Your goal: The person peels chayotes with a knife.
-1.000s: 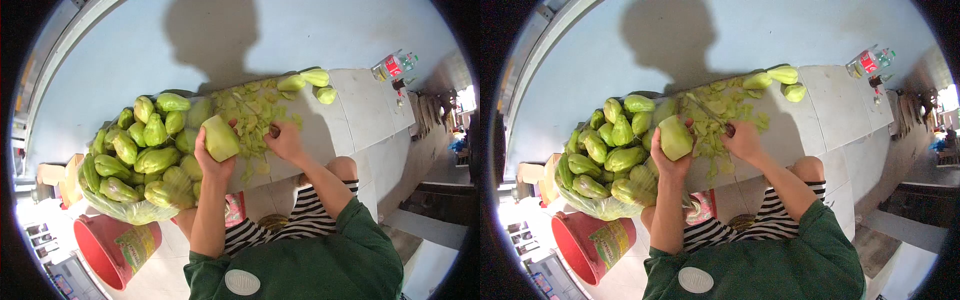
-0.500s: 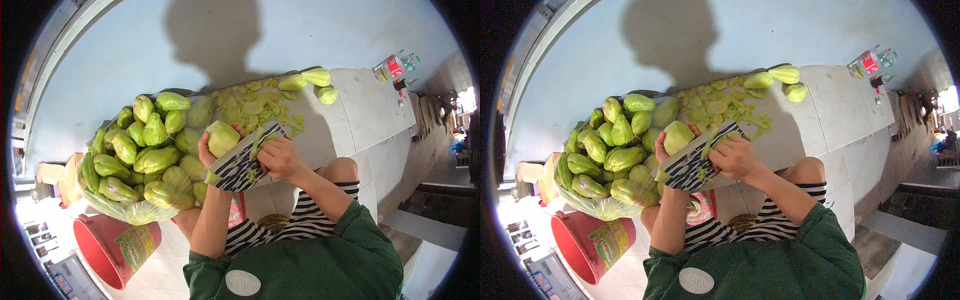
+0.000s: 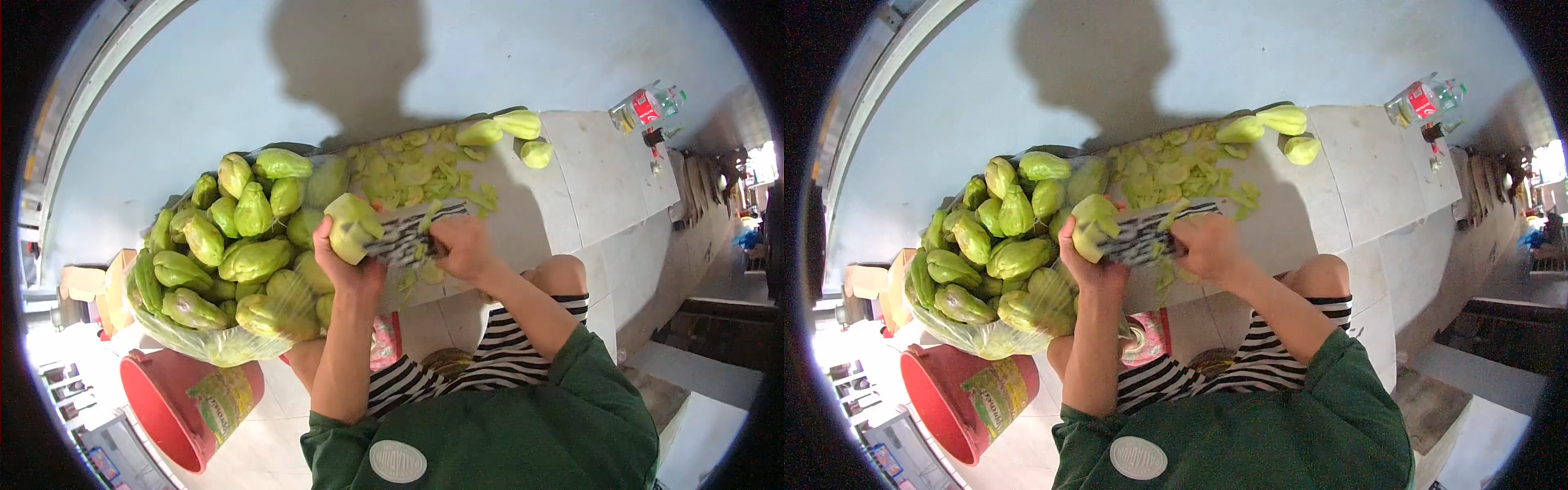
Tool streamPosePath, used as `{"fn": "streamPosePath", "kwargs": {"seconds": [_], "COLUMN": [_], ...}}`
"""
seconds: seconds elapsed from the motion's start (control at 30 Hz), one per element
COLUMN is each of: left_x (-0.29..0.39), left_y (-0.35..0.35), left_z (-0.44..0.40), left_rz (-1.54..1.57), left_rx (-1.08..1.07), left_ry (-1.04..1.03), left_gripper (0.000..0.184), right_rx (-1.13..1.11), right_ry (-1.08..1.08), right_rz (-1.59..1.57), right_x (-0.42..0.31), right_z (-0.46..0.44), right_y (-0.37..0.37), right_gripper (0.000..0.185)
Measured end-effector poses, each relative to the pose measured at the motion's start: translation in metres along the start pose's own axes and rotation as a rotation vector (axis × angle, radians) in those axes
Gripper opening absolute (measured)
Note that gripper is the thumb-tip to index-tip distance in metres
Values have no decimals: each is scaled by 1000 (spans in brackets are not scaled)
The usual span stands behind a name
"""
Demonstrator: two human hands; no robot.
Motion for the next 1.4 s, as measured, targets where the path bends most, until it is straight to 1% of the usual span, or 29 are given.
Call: {"fn": "streamPosePath", "kwargs": {"seconds": [0.03,0.07,0.1,0.17,0.2,0.3,0.33,0.37,0.43,0.5,0.57,0.6,0.67,0.7,0.77,0.8,0.83,0.87,0.9,0.97,1.0,1.03,1.07,1.17,1.2,1.27,1.3,1.37,1.4], "left_x": [4,7,7,-3,-2,-10,-4,-6,0,3,0,-2,-6,-8,-6,-8,-6,-9,-13,-14,-11,-10,-14,-14,-12,-12,-15,-17,-15], "left_y": [4,1,5,-2,-1,-4,-7,-9,-4,-6,-10,-8,-7,-11,-7,-6,-3,-6,-8,-6,-9,-9,13,1,-17,-10,-10,-13,-9], "left_z": [3,5,3,-4,-7,-2,-1,0,-2,-1,-2,-3,-4,-1,4,2,0,0,1,0,3,5,4,6,8,3,3,5,4], "left_rz": [25,-7,-2,-55,-117,-66,-177,-179,-171,-160,-233,-233,-251,-253,-222,-210,-206,-252,-299,-295,-276,-256,-287,-320,-277,-269,-266,-269,-280], "left_rx": [134,196,193,-87,-101,-135,-106,-109,14,2,-134,-129,-120,-123,37,0,-1,-72,-142,-154,-99,-46,6,-52,-67,-88,-120,-132,-71], "left_ry": [-31,-43,-47,44,35,92,37,44,-1,11,51,51,46,50,56,81,77,107,137,140,110,86,143,128,85,125,170,175,143], "left_gripper": [49,51,51,55,58,59,59,59,60,59,59,59,60,60,61,62,62,62,63,63,61,60,59,59,62,62,62,62,62], "right_rx": [22,44,42,-85,-88,3,-23,-48,-27,-16,-66,-69,-29,-24,-25,-22,-64,-108,-114,-81,-78,-57,-32,-68,-75,-174,-176,-78,-74], "right_ry": [-46,-91,-86,24,23,66,-21,-108,-127,-138,-35,-37,-128,-132,-324,-319,-244,-172,-171,-53,-58,-204,-348,-289,-285,-180,-178,-181,-190], "right_rz": [-24,-47,-43,-105,-110,-111,-110,-110,-122,-142,-169,-172,-176,-174,-197,-193,-192,-195,-199,-212,-213,-200,-183,-58,-58,-194,-200,-196,-193], "right_x": [7,13,11,-9,-14,-22,-7,7,13,13,-5,-4,9,11,35,32,19,7,4,-12,-4,22,45,30,24,2,2,10,14], "right_z": [-2,-4,-5,-8,-10,-10,-7,-3,-4,-8,-9,-9,-6,-7,-7,-8,-10,-11,-12,-14,-14,-13,-7,-15,-15,-14,-14,-12,-11], "right_y": [3,6,9,7,9,19,12,7,8,12,14,11,8,7,5,9,12,13,15,21,15,7,4,13,17,13,10,12,10], "right_gripper": [23,24,24,25,25,26,26,26,26,27,30,30,22,22,23,23,22,22,22,21,21,20,20,19,19,19,19,21,21]}}
Point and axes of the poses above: each hand's wrist, its own z-axis away from the middle knuckle, its own y-axis out of the back of the hand, x = y × z, the point moved 10 cm from there along -z, towards the middle knuckle, and after that the axes turned 8 degrees about -z, right-handed, at the moved point
